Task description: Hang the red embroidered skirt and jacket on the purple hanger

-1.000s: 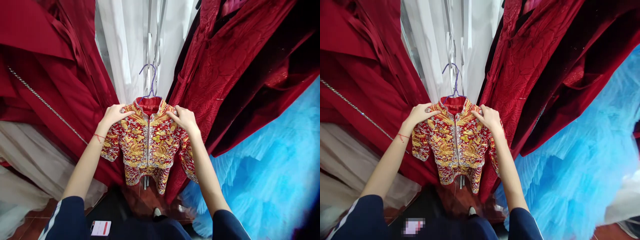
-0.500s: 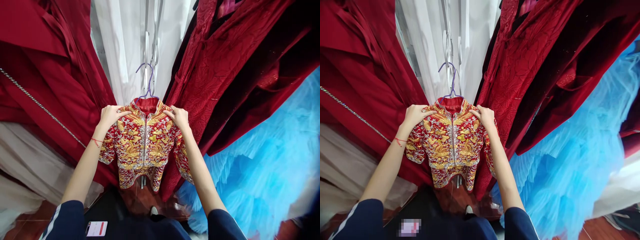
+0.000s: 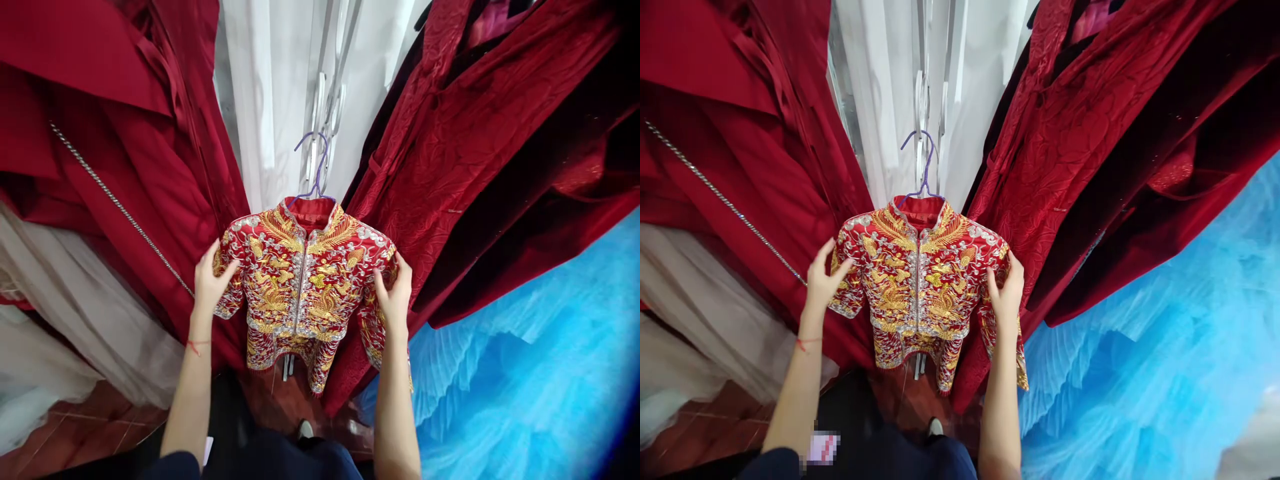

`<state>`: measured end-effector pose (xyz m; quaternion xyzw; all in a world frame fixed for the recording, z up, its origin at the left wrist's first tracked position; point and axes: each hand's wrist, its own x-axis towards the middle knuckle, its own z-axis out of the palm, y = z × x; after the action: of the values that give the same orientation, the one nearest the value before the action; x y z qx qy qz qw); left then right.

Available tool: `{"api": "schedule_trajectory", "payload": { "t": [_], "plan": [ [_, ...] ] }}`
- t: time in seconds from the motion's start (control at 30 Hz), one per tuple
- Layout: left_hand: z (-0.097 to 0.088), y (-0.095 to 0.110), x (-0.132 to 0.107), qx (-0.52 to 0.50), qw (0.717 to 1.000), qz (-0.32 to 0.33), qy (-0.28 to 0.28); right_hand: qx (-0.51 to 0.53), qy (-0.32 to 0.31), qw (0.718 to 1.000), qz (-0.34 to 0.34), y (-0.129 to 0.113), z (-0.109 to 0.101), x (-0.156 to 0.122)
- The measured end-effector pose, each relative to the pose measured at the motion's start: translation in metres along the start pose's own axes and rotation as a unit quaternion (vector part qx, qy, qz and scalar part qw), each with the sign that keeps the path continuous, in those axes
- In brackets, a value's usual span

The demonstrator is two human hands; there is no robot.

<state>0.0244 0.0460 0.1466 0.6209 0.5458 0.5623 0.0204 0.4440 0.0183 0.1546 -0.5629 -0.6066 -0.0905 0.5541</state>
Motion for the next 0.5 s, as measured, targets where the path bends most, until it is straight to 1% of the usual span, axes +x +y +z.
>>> {"api": "schedule_trajectory", "payload": {
  "t": [0.07, 0.1, 0.13, 0.17, 0.2, 0.23, 0.27, 0.3, 0.37, 0.43, 0.5],
  "plan": [
    [0.02, -0.027, -0.063, -0.007, 0.997, -0.079, -0.02, -0.055, 0.004, 0.998, 0.031, 0.003, 0.005, -0.042],
    [0.032, -0.039, -0.094, -0.033, 0.989, -0.137, -0.035, -0.092, 0.034, 0.994, 0.054, 0.004, 0.008, -0.061],
    [0.045, -0.049, -0.122, -0.067, 0.975, -0.203, -0.055, -0.122, 0.067, 0.987, 0.074, 0.004, 0.012, -0.076],
    [0.057, -0.057, -0.145, -0.099, 0.957, -0.263, -0.071, -0.141, 0.107, 0.98, 0.091, 0.003, 0.015, -0.088],
    [0.067, -0.063, -0.16, -0.132, 0.942, -0.298, -0.079, -0.151, 0.138, 0.973, 0.109, 0.003, 0.018, -0.096],
    [0.075, -0.067, -0.169, -0.153, 0.937, -0.303, -0.082, -0.147, 0.152, 0.969, 0.124, 0.002, 0.021, -0.101],
    [0.08, -0.068, -0.171, -0.161, 0.938, -0.299, -0.071, -0.129, 0.147, 0.971, 0.139, 0.001, 0.024, -0.103],
    [0.082, -0.068, -0.167, -0.168, 0.941, -0.287, -0.061, -0.106, 0.124, 0.975, 0.153, 0.0, 0.026, -0.103],
    [0.081, -0.063, -0.146, -0.18, 0.946, -0.265, -0.048, -0.071, 0.057, 0.981, 0.172, -0.003, 0.032, -0.1],
    [0.079, -0.055, -0.123, -0.206, 0.94, -0.265, -0.061, -0.069, 0.016, 0.981, 0.181, -0.007, 0.038, -0.097],
    [0.082, -0.05, -0.107, -0.22, 0.932, -0.278, -0.079, -0.077, 0.013, 0.979, 0.19, -0.011, 0.043, -0.096]
  ]
}}
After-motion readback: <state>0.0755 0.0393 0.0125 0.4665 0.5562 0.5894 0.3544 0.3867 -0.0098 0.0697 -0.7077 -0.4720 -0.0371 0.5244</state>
